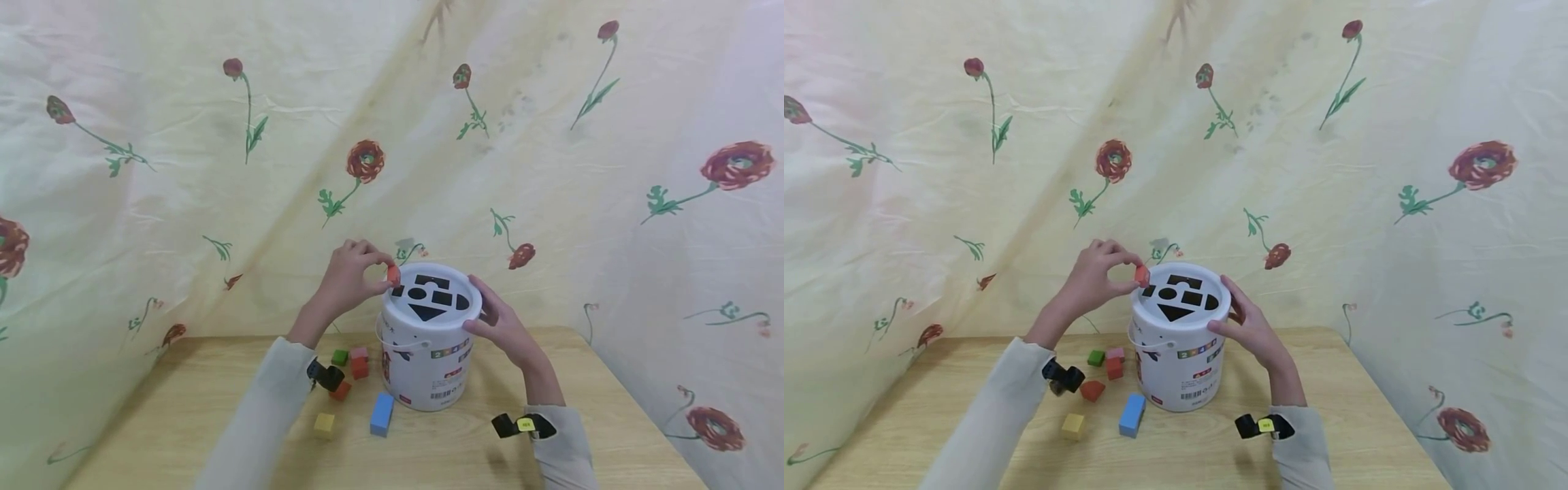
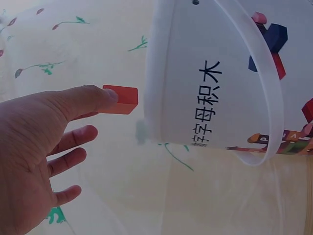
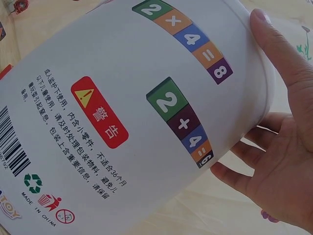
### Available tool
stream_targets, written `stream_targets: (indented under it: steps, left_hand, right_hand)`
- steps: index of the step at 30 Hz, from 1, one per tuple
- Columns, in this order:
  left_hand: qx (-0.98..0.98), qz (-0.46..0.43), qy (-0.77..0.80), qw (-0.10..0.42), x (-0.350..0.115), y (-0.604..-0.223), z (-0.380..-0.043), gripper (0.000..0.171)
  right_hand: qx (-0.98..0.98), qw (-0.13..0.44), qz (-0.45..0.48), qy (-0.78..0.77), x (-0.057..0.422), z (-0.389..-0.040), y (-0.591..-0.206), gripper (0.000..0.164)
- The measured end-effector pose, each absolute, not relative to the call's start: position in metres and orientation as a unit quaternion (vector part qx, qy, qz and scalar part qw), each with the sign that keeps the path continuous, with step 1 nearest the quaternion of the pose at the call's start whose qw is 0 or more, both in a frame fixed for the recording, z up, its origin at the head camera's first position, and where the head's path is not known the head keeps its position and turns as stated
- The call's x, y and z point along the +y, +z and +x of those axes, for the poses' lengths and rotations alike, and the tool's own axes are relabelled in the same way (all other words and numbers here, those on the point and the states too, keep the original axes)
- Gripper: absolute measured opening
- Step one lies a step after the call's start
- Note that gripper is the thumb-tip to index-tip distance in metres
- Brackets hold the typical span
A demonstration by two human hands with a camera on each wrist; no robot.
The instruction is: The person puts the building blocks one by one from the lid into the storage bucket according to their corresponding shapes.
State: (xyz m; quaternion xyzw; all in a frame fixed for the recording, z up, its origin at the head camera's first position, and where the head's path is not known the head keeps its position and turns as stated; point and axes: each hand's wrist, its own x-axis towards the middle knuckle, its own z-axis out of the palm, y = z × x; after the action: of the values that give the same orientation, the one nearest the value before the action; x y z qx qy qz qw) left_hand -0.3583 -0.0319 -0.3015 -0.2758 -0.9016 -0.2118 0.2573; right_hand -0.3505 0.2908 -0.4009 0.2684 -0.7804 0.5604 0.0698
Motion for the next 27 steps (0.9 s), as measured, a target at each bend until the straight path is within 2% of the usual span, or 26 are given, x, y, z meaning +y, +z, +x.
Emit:
stream_targets:
  steps: [27]
  left_hand:
    - [-0.932,-0.260,-0.187,0.168,-0.025,-0.304,-0.371,0.027]
  right_hand:
    - [-0.780,0.073,0.261,0.564,0.289,-0.348,-0.401,0.087]
